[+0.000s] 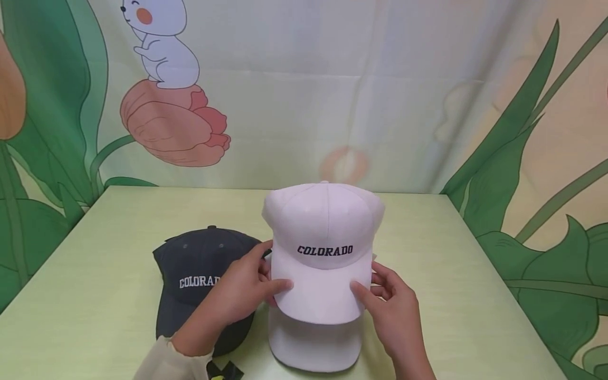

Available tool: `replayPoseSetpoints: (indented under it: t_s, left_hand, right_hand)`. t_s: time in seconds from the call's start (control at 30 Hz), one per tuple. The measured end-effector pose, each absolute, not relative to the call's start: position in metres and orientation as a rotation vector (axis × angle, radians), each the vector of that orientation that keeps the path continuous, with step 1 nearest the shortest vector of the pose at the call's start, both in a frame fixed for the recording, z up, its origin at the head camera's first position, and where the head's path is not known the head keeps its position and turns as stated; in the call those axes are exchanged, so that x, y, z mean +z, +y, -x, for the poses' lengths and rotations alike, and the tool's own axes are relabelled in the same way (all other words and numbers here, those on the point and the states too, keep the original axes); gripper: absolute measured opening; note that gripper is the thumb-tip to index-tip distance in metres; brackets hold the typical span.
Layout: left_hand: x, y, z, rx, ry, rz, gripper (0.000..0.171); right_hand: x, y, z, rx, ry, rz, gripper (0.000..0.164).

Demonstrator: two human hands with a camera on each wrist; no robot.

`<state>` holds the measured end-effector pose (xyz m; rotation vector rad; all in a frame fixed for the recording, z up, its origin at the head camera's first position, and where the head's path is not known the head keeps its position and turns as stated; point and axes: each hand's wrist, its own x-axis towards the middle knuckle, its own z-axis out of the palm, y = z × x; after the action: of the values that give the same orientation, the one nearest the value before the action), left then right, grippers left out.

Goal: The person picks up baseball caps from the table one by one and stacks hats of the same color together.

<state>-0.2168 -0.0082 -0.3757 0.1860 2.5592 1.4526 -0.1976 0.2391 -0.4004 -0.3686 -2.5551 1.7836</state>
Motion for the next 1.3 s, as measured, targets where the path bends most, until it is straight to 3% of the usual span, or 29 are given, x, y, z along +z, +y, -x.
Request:
replayPoseSetpoints:
  t_s: [0.5,0.9,1.3]
  left_hand:
    - [-0.403,-0.008,0.2,1.451,2.516,-0.14,0.082]
    - [-0.418,-0.006,0.193,1.386,2.549,-0.164,0.08]
    - [-0.435,-0.008,0.185,1.297,2.573,-0.141,0.083]
  right_hand:
    - [-0.421,0.241,0.183,1.73,-2.653,0.404,0.067]
    - [-0.436,0.244,0.177,1.705,-2.757,0.564,0.082]
    - [-0.463,0.244,0.166,1.72,-2.748,0.538,0.074]
